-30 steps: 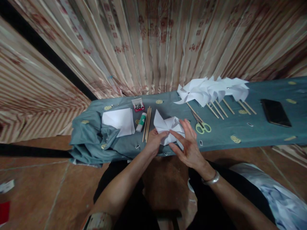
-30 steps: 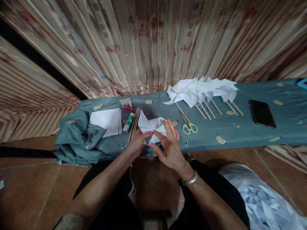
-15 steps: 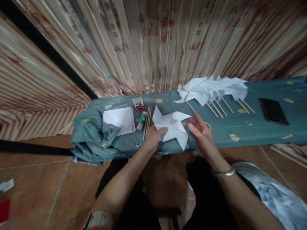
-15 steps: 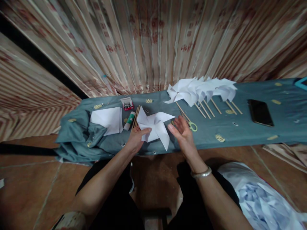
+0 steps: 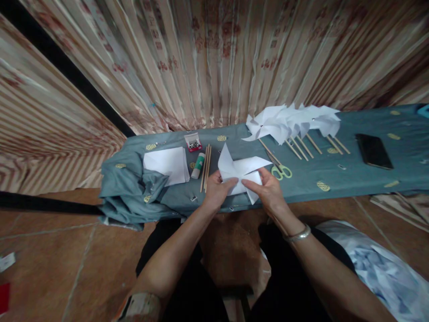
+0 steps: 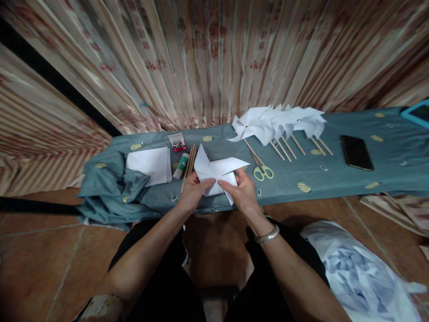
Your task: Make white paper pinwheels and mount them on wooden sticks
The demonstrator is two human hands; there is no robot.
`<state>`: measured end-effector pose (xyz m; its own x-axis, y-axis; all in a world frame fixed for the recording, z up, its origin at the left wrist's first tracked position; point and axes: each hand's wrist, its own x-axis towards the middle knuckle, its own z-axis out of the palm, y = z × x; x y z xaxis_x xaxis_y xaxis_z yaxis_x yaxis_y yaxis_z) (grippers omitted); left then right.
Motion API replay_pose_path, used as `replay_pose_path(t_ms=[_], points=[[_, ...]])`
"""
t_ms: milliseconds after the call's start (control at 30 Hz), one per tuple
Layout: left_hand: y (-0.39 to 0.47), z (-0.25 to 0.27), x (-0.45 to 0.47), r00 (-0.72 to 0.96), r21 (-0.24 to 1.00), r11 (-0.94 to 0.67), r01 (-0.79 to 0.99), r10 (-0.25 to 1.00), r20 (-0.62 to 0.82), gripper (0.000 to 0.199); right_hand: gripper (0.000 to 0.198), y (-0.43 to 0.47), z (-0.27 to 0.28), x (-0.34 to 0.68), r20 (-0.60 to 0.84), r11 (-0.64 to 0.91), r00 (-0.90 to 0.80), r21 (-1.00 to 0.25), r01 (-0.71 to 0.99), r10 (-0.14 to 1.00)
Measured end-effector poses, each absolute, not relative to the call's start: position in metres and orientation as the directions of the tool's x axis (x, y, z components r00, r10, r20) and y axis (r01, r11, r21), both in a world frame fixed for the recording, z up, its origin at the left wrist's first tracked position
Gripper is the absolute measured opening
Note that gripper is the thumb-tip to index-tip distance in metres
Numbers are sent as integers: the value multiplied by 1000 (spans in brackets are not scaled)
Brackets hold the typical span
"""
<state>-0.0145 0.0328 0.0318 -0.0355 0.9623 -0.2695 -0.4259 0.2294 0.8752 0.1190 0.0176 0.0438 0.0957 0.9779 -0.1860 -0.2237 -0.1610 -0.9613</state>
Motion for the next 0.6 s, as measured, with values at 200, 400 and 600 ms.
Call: replay_pose_path(t_ms=[200,400,600], points=[[33,33,-15,-23,892,208,-402,971,-237,32,53,20,43,116,-168,-142,135,-972,-186,976],[33,31,-16,-37,912,175,-372,978,-203,31,47,20,44,115,-172,-147,156,-976,-163,973],[32,33,-16,-34,908,180,-380,978,-208,33,47,19,45,115,-166,-145,143,-978,-149,976]])
